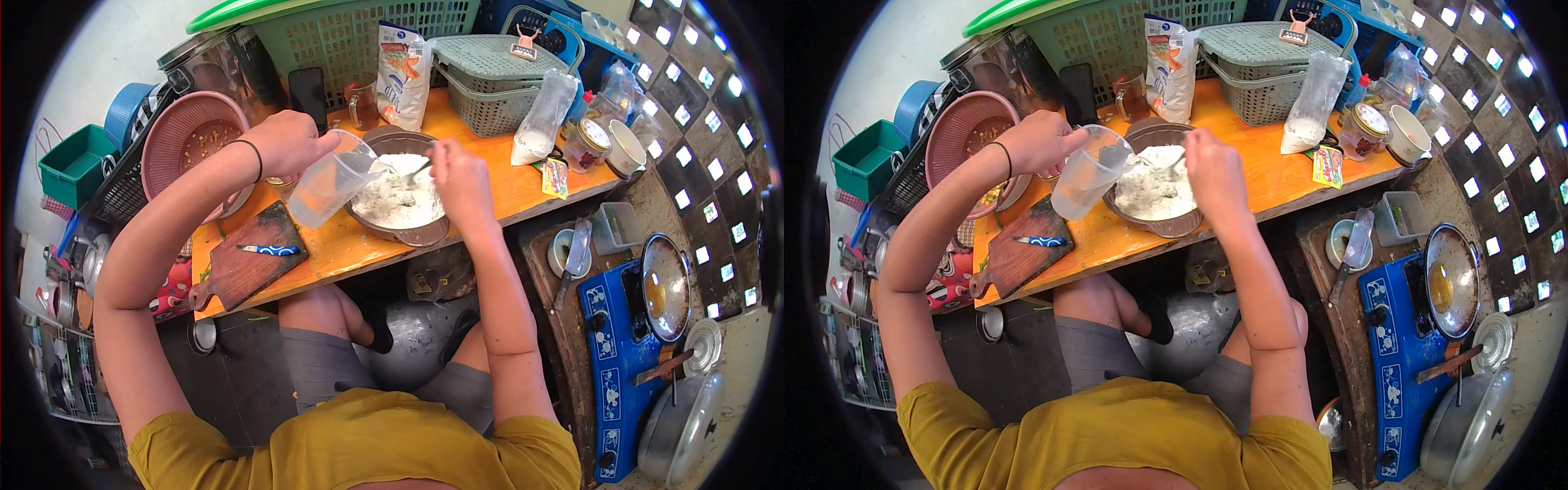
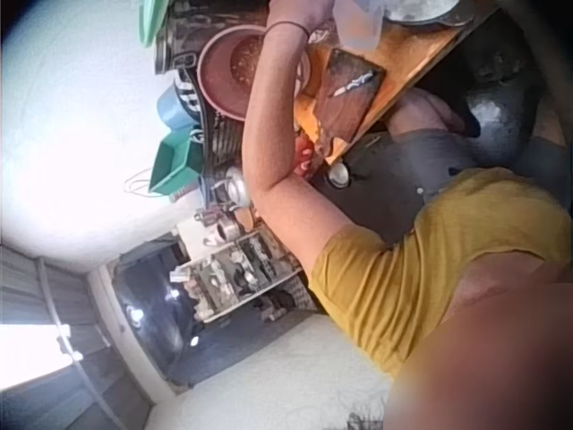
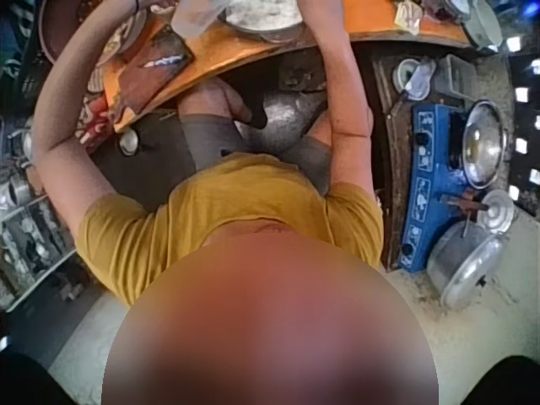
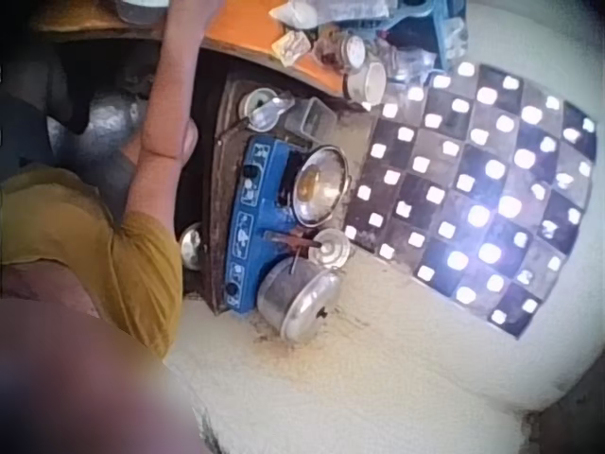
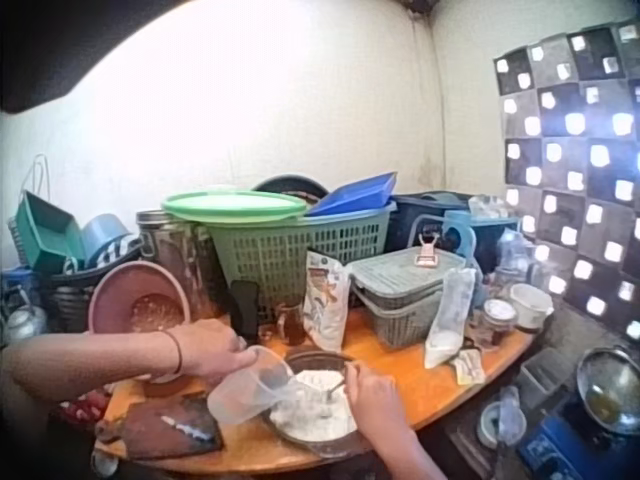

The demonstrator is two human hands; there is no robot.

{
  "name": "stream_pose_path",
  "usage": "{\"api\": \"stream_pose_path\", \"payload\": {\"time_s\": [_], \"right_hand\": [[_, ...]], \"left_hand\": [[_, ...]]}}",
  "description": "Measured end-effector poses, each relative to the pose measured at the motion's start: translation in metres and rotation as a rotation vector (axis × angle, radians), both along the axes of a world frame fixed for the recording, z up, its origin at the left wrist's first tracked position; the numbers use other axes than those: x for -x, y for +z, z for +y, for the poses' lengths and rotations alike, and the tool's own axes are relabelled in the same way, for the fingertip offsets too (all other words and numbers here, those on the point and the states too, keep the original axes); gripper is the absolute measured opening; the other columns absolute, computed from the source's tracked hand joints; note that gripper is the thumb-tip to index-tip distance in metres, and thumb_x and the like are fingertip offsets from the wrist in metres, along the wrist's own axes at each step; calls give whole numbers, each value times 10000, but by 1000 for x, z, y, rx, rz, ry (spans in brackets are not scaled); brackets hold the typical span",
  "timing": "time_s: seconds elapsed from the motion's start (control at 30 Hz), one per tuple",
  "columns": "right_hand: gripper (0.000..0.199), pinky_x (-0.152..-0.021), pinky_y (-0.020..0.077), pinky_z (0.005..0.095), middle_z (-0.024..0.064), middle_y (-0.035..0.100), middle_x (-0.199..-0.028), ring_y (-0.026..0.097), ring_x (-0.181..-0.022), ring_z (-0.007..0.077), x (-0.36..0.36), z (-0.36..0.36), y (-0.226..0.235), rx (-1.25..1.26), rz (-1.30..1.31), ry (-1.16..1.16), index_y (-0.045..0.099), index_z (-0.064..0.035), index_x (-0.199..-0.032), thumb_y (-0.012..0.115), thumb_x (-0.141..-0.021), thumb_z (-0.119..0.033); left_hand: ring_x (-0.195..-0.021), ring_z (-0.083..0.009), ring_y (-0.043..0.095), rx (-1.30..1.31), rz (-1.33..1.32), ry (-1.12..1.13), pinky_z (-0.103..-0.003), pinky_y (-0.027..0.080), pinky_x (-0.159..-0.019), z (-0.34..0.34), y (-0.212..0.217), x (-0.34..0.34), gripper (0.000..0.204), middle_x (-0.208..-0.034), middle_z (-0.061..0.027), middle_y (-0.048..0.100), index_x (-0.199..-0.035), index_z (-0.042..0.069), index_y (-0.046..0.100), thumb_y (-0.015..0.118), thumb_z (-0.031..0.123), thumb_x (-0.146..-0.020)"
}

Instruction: Preparing a batter for food by mixing flour, chopped greens, and seasoning with water in a bowl.

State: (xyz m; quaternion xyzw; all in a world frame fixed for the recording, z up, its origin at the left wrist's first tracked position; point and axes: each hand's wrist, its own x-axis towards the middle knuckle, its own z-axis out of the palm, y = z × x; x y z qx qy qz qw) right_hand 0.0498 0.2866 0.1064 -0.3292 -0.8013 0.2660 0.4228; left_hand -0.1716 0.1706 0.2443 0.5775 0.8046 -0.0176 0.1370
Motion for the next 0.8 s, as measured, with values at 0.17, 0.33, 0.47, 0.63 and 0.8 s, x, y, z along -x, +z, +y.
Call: {"api": "stream_pose_path", "payload": {"time_s": [0.17, 0.33, 0.47, 0.63, 0.8], "right_hand": [[303, -623, 546, 382, 144, 695, -706, 692, -605, 247, -9, -8, 15, 373, 4, 154, 666, 29, -981, 521, -1043, -230], [309, -636, 546, 399, 132, 709, -722, 697, -612, 271, 1, 3, -2, 114, 7, 4, 674, 16, -969, 502, -1046, -229], [306, -659, 548, 412, 142, 715, -733, 710, -665, 306, -14, 5, 13, 80, -37, -122, 680, 14, -939, 504, -1041, -215], [324, -597, 548, 306, 116, 701, -738, 683, -626, 156, 7, 11, -16, 51, 35, 52, 676, 35, -1021, 481, -1066, -220], [312, -610, 550, 322, 122, 710, -767, 691, -656, 155, -4, 3, 5, 193, -14, 317, 680, 32, -1055, 489, -1064, -214]], "left_hand": [[-638, -228, 723, -5, 9, -22, -337, 610, -659, -2, -1, 2, 617, -728, -154, 718, -854, -84, 722, 413, 428, -1006], [-620, -231, 714, -30, 33, -53, -354, 588, -625, 0, 0, -2, 621, -701, -160, 705, -816, -79, 718, 412, 425, -1012], [-627, -237, 718, -34, 59, -57, -351, 595, -643, -4, 1, -1, 623, -695, -161, 702, -814, -84, 715, 409, 421, -1013], [-652, -239, 728, -34, 10, -31, -345, 603, -680, -1, 0, 0, 623, -700, -165, 705, -829, -86, 721, 404, 416, -1014], [-651, -237, 726, -25, 9, -34, -348, 598, -672, -4, -4, 10, 619, -703, -162, 710, -834, -81, 725, 403, 414, -1017]]}}
